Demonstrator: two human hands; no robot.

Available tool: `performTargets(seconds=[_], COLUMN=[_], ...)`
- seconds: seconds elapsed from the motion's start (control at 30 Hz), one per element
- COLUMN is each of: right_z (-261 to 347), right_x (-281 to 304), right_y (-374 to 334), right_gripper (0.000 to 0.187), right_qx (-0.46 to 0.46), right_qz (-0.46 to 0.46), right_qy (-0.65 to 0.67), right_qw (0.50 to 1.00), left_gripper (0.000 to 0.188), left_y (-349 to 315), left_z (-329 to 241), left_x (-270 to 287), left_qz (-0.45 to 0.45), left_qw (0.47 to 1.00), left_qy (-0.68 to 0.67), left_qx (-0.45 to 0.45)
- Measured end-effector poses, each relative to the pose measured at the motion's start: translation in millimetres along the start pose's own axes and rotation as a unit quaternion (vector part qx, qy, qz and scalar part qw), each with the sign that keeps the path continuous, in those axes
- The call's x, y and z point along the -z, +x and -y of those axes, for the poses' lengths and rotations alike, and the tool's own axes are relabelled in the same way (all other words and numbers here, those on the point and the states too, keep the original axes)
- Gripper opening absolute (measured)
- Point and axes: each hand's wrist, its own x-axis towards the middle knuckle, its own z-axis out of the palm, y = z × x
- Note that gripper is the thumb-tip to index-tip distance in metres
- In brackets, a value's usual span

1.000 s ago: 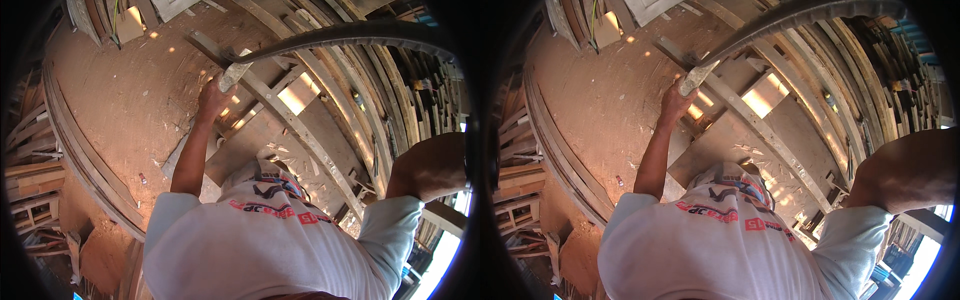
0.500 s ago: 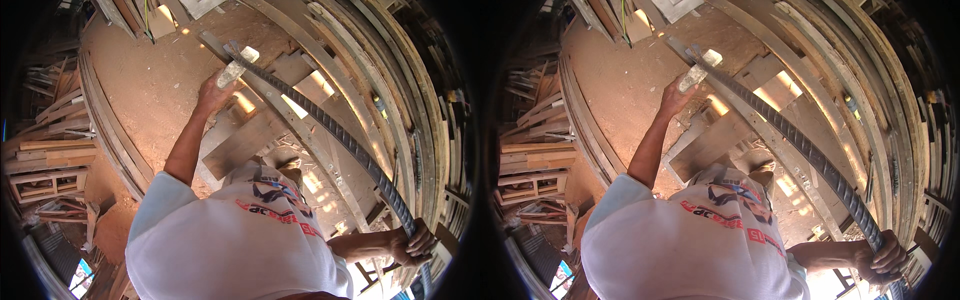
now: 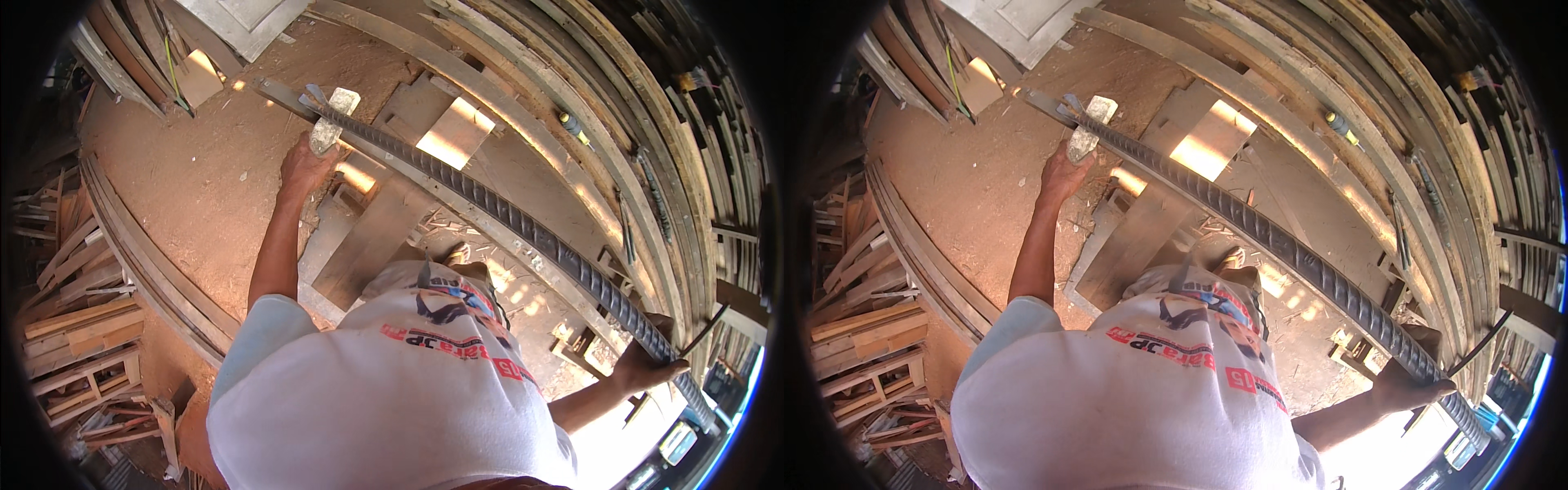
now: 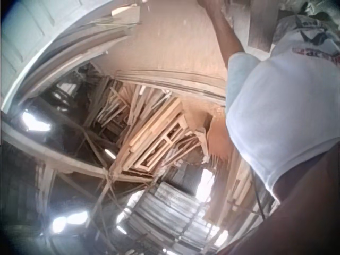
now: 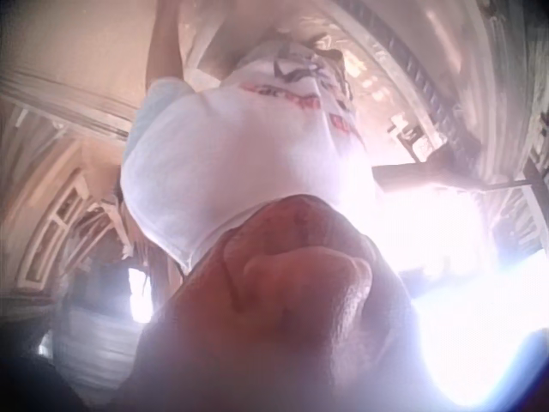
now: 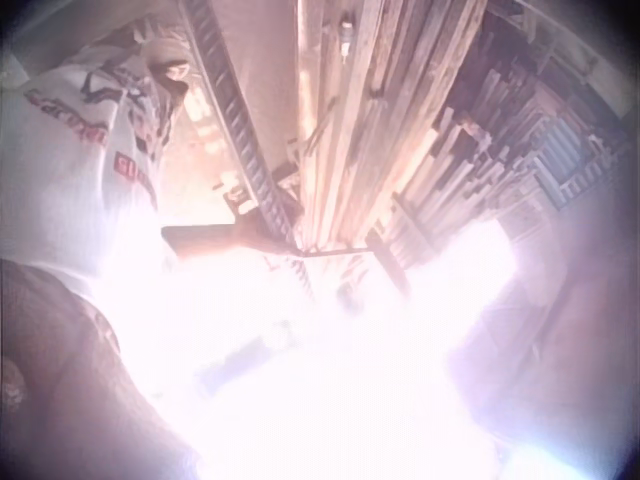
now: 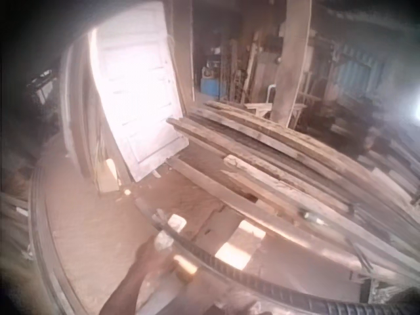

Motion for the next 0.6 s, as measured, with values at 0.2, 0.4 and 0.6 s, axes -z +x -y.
performTargets(seconds=[0.2, 0.4, 0.6], right_z=[56, 52, 63], right_x=[-86, -146, -162], right_y=[-50, -15, -28], right_gripper=[0.077, 0.054, 0.042], right_qx=[0.16, 0.15, 0.113], right_qz=[0.265, 0.281, 0.343], right_qy=[-0.43, -0.759, -0.745], right_qw=[0.848, 0.569, 0.561], left_gripper=[0.085, 0.074, 0.067], left_y=[-6, -8, -7], left_z=[-1, 5, 2], left_x=[3, 8, 11], left_qz=[0.003, 0.028, 0.042], left_qw=[0.998, 0.993, 0.988], left_qy=[-0.034, -0.104, -0.146], left_qx=[-0.047, -0.053, -0.037])
